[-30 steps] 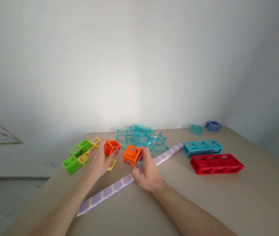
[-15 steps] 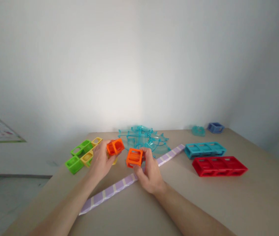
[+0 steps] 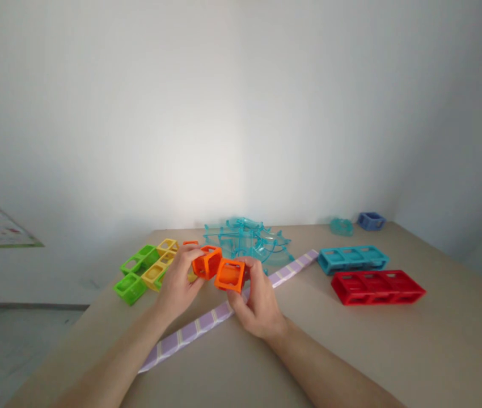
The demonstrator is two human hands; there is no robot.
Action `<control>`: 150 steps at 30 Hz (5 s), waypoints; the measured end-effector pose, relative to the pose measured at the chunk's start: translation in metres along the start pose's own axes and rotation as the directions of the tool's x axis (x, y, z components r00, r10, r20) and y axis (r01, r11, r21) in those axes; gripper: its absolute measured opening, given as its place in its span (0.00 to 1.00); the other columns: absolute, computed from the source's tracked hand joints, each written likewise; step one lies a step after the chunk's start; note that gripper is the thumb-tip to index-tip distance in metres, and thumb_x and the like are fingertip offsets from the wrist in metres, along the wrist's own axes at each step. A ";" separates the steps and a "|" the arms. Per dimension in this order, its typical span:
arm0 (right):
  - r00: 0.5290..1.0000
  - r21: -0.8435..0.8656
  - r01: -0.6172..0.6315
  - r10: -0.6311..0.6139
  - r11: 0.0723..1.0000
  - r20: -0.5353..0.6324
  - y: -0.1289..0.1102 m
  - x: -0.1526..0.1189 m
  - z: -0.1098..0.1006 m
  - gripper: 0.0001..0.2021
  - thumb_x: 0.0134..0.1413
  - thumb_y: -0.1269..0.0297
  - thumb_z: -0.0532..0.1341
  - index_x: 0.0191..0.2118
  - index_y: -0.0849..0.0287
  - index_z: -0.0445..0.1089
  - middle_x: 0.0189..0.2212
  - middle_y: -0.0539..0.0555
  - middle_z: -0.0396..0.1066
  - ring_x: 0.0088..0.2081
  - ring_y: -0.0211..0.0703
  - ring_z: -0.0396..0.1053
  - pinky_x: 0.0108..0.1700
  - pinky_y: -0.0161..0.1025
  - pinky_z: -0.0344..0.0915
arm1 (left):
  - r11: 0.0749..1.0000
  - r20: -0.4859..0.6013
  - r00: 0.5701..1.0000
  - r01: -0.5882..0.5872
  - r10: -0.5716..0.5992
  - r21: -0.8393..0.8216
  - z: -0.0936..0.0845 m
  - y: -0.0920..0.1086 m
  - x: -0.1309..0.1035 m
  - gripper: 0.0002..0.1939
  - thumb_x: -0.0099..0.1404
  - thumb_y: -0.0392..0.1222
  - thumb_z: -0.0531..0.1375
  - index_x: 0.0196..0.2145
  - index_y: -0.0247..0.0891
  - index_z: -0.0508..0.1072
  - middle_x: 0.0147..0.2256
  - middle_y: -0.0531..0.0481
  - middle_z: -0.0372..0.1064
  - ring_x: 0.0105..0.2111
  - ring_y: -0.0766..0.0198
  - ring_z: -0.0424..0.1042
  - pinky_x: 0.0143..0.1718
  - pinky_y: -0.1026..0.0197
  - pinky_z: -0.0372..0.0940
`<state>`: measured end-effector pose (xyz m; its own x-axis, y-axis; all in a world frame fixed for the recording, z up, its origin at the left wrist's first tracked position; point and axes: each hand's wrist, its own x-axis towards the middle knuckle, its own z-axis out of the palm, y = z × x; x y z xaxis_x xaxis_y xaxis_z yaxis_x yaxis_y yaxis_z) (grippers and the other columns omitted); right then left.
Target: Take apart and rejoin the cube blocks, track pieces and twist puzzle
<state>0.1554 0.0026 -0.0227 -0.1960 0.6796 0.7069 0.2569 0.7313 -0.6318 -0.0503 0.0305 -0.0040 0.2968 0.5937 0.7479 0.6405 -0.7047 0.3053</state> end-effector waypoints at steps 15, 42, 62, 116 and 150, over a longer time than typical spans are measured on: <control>0.994 0.028 -0.045 0.048 0.999 -0.097 0.004 -0.002 0.002 0.17 0.62 0.66 0.55 0.55 0.56 0.55 0.46 0.61 0.65 0.46 0.51 0.69 0.46 0.48 0.70 | 0.973 0.139 0.989 -0.024 0.058 -0.229 -0.009 0.016 -0.002 0.35 0.58 0.34 0.62 0.61 0.39 0.54 0.60 0.36 0.57 0.62 0.50 0.57 0.62 0.45 0.56; 0.995 -0.013 0.059 -0.058 0.998 0.076 -0.009 0.005 -0.001 0.21 0.50 0.73 0.59 0.50 0.54 0.59 0.43 0.56 0.66 0.39 0.46 0.67 0.40 0.44 0.67 | 0.834 -0.024 0.891 0.414 -0.453 -0.365 0.009 -0.003 -0.001 0.20 0.57 0.32 0.58 0.48 0.40 0.63 0.47 0.44 0.68 0.44 0.60 0.73 0.44 0.58 0.69; 0.995 0.028 0.084 -0.085 0.996 0.059 -0.010 0.003 -0.002 0.20 0.56 0.72 0.56 0.54 0.55 0.56 0.47 0.61 0.63 0.47 0.52 0.65 0.47 0.49 0.67 | 0.825 0.063 0.914 0.389 -0.400 -0.409 0.004 -0.002 -0.001 0.11 0.61 0.32 0.56 0.40 0.39 0.74 0.38 0.48 0.76 0.38 0.60 0.75 0.43 0.58 0.69; 0.999 0.191 0.012 -0.005 0.982 -0.037 0.002 -0.007 -0.005 0.19 0.64 0.60 0.54 0.59 0.54 0.54 0.48 0.60 0.63 0.49 0.52 0.65 0.48 0.46 0.65 | 0.969 0.069 0.969 0.233 -0.239 0.080 -0.027 -0.041 0.010 0.12 0.66 0.35 0.54 0.44 0.38 0.75 0.43 0.44 0.75 0.45 0.57 0.72 0.50 0.56 0.65; 0.999 0.150 -0.031 0.025 0.988 0.042 -0.001 -0.007 -0.002 0.18 0.64 0.59 0.53 0.57 0.53 0.55 0.46 0.59 0.64 0.45 0.52 0.67 0.47 0.50 0.67 | 0.860 0.062 0.884 0.433 -0.464 0.268 -0.012 -0.075 0.007 0.11 0.60 0.29 0.53 0.38 0.38 0.70 0.35 0.44 0.75 0.38 0.53 0.73 0.39 0.57 0.64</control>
<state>0.1583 -0.0027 -0.0264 -0.2292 0.6998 0.6766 0.1179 0.7099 -0.6944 -0.1047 0.0824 -0.0143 0.0087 0.8756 0.4829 0.8697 -0.2450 0.4285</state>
